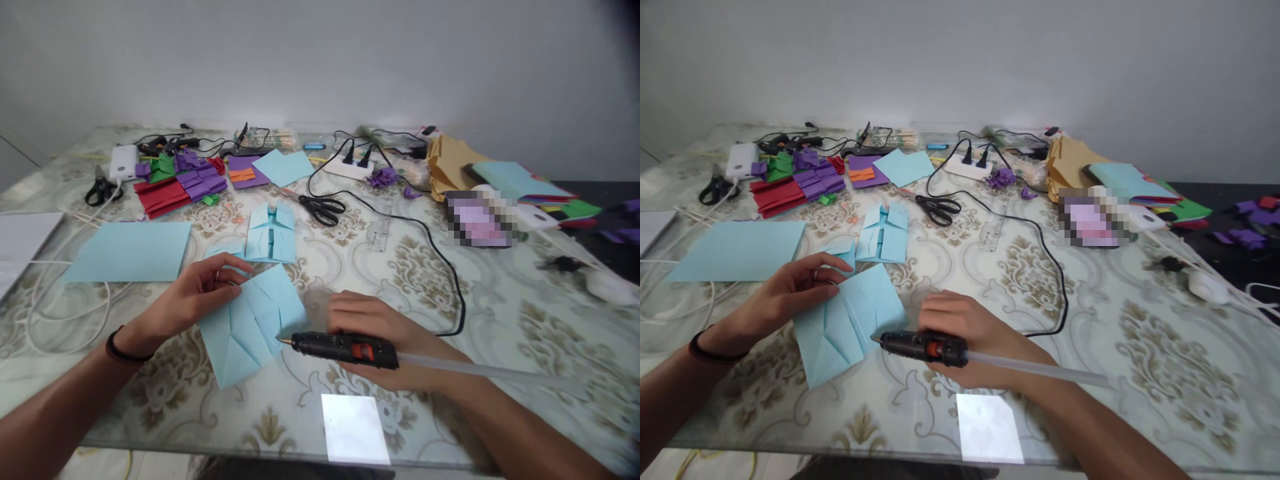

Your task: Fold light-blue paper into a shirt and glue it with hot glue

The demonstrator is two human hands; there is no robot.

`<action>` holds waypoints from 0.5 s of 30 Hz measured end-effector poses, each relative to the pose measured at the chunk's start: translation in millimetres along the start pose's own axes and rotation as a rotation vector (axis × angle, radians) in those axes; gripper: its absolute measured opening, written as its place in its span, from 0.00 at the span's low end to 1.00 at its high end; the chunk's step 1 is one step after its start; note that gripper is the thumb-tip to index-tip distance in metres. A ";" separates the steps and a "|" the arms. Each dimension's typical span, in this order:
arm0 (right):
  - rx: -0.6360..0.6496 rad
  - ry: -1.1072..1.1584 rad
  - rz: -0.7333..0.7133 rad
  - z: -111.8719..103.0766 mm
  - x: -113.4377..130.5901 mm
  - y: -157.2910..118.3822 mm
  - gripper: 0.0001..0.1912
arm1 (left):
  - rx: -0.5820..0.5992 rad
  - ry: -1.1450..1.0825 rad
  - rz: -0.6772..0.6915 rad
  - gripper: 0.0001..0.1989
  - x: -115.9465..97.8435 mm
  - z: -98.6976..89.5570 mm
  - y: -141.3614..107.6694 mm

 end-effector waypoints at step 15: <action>0.010 -0.024 -0.014 2.9 -0.5 0.5 0.10 | 0.037 -0.004 -0.009 0.18 2.2 2.4 -0.7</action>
Point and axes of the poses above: each hand's wrist, its own y-axis towards the middle knuckle, its own z-axis out of the palm, x = y × z, the point moved 7 cm from there along y, towards the middle knuckle, and after that the axes turned 2 degrees about x, right-handed, at the moved point
